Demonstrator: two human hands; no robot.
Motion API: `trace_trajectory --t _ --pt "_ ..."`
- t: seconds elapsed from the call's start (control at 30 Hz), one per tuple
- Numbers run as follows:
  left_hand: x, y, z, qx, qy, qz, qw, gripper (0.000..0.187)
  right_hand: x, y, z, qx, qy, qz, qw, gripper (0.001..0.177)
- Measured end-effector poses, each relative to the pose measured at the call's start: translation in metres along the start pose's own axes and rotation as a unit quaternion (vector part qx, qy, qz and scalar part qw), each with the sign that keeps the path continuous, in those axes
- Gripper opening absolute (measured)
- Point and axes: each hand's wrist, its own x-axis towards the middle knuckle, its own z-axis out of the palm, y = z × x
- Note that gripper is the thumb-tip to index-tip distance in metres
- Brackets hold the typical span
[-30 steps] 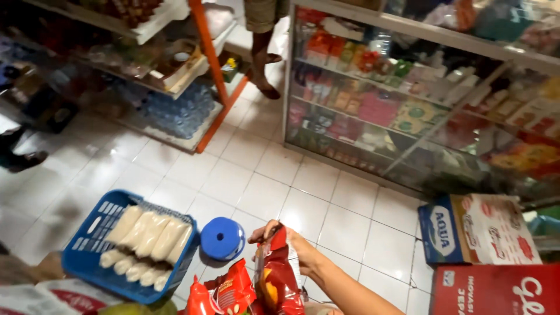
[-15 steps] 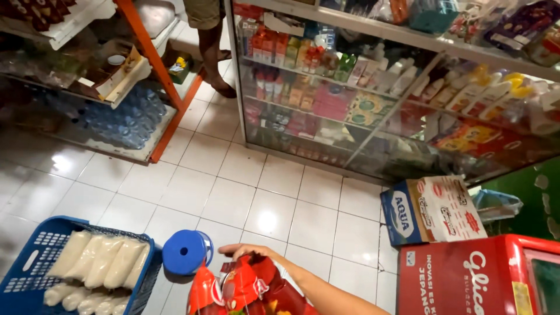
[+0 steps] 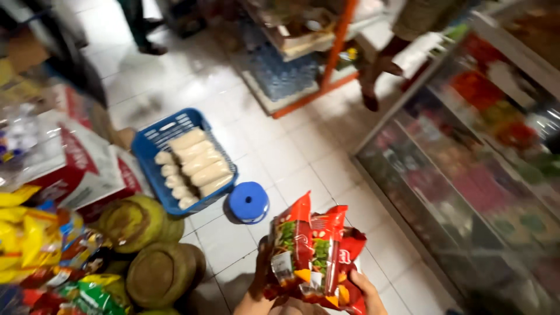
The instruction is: Cleaning and organizing snack bags and jars on retail shelves using a duster.
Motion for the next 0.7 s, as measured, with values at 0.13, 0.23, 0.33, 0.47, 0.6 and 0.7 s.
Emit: trace_trajectory --t 0.13,0.23,0.33,0.47,0.6,0.7 --pt "0.032 0.123 0.145 -0.049 0.001 0.020 0.999 0.079 0.026 -0.036 0.049 -0.047 -0.020 -0.010 0.999 0.065" --pt "0.017 0.157 0.214 -0.124 -0.005 -0.040 0.991 0.076 0.078 -0.062 0.030 -0.075 0.003 -0.011 0.997 0.063" --pt "0.149 0.148 0.058 -0.048 -0.164 0.039 0.984 0.060 0.131 -0.100 0.047 -0.094 -0.012 0.008 0.995 0.060" --pt "0.249 0.171 0.025 0.036 -0.153 0.120 0.980 0.056 0.180 -0.159 0.143 0.066 -0.246 0.157 0.954 0.055" --pt "0.232 0.252 0.172 -0.133 -0.098 0.104 0.981 0.068 0.260 -0.203 0.161 -0.076 -0.087 0.156 0.981 0.060" --pt "0.254 0.292 0.215 -0.149 -0.150 0.103 0.972 0.067 0.301 -0.226 0.174 -0.180 0.020 0.090 0.979 0.063"
